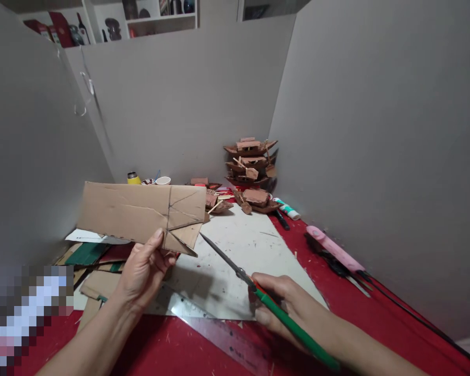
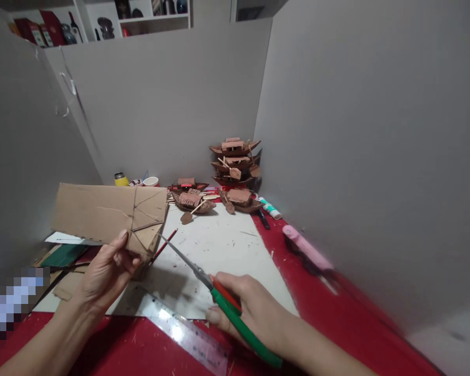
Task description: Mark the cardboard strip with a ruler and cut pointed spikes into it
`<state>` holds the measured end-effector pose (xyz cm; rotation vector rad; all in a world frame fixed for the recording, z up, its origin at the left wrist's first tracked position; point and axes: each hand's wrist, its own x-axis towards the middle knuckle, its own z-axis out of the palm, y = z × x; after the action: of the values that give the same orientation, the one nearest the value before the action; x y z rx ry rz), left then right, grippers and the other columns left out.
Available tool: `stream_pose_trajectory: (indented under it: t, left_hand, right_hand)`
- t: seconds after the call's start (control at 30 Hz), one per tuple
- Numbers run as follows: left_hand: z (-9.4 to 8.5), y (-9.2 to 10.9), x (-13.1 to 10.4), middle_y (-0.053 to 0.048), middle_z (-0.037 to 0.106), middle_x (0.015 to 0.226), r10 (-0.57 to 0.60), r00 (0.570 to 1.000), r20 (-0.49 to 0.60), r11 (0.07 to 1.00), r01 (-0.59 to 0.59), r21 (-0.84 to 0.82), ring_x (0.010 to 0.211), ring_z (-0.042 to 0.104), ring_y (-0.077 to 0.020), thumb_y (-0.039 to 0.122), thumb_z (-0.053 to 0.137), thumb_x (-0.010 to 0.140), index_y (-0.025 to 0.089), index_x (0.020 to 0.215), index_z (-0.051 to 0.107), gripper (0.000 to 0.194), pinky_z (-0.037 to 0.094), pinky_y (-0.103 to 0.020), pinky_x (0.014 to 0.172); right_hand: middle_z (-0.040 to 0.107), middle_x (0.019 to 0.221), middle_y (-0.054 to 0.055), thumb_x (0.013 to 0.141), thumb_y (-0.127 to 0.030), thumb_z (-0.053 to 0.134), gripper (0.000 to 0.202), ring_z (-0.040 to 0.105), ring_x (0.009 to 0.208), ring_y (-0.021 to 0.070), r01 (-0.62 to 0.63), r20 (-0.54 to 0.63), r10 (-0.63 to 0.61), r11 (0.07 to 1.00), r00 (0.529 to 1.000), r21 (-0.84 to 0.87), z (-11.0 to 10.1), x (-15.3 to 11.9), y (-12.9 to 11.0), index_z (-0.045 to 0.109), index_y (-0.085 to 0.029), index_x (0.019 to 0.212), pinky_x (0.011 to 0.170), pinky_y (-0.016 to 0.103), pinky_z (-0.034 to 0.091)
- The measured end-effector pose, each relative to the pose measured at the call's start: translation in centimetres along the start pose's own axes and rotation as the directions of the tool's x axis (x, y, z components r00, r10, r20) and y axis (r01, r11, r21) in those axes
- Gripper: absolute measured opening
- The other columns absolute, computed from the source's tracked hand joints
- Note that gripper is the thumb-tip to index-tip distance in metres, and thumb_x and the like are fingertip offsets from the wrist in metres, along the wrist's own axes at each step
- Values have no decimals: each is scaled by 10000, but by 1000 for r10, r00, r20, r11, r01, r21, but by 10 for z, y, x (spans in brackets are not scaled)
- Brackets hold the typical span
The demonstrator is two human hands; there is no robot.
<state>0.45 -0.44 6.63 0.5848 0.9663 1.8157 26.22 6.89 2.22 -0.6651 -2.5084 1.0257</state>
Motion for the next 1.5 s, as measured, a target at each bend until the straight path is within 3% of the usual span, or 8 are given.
stream_pose_trajectory:
  t: [0.23, 0.5, 0.6, 0.83, 1.07, 1.23, 1.5]
  left_hand:
    - [-1, -5, 2, -37, 751, 829, 41, 998, -40, 998, -38, 56, 661, 654, -111, 249, 875, 628, 123, 710, 731, 209, 544, -195, 532]
    - [4, -7, -4, -20, 721, 641, 33, 999, 20, 992, -36, 123, 557, 623, -103, 257, 877, 632, 120, 651, 750, 188, 549, -195, 542]
    - [5, -7, -3, -14, 729, 652, 61, 998, 17, 990, -62, 127, 562, 637, -110, 244, 891, 602, 129, 661, 753, 189, 552, -190, 529]
    - [1, -11, 1, -45, 757, 738, 4, 999, -37, 995, 0, 103, 631, 675, -125, 244, 915, 555, 97, 698, 759, 257, 573, -184, 551]
    - [2, -8, -3, 19, 673, 556, -62, 995, -82, 997, 66, 46, 512, 594, -72, 230, 950, 458, 126, 522, 702, 276, 546, -170, 457]
    - [3, -12, -8, 10, 681, 598, -100, 992, -72, 995, 102, 17, 536, 597, -76, 177, 944, 460, 119, 581, 721, 260, 582, -202, 503]
    - [5, -14, -8, 10, 643, 543, -114, 984, -138, 993, 108, -51, 524, 586, -72, 140, 960, 367, 109, 462, 657, 319, 595, -202, 517]
  right_hand:
    - [455, 630, -19, 803, -724, 533, 532, 398, 596, 135, 7, -60, -4, 998, 998, 57, -4, -4, -12, 508, -195, 753, 530, 232, 343]
    - [428, 639, -48, 874, -535, 554, 384, 357, 591, 104, -84, 94, 84, 996, 992, -2, -3, 2, -11, 444, -194, 737, 539, 220, 301]
    - [428, 644, -46, 870, -526, 561, 384, 350, 596, 101, -106, 114, 103, 994, 988, 18, -5, 3, -10, 441, -191, 726, 529, 213, 291]
    - [421, 663, -39, 868, -548, 542, 391, 365, 612, 105, -109, 167, 96, 992, 981, 70, -8, 3, -9, 470, -183, 745, 543, 222, 297]
    - [336, 650, -48, 867, -552, 556, 415, 306, 603, 98, -90, 256, 26, 966, 966, 241, -10, 3, -9, 429, -183, 727, 503, 220, 254]
    - [329, 657, -45, 873, -529, 559, 406, 306, 613, 100, -64, 234, -11, 949, 972, 310, -6, 5, -8, 421, -181, 715, 526, 227, 265]
    - [316, 657, -51, 866, -508, 578, 398, 296, 618, 101, -41, 195, -25, 946, 980, 323, -2, 4, -7, 407, -184, 710, 526, 224, 255]
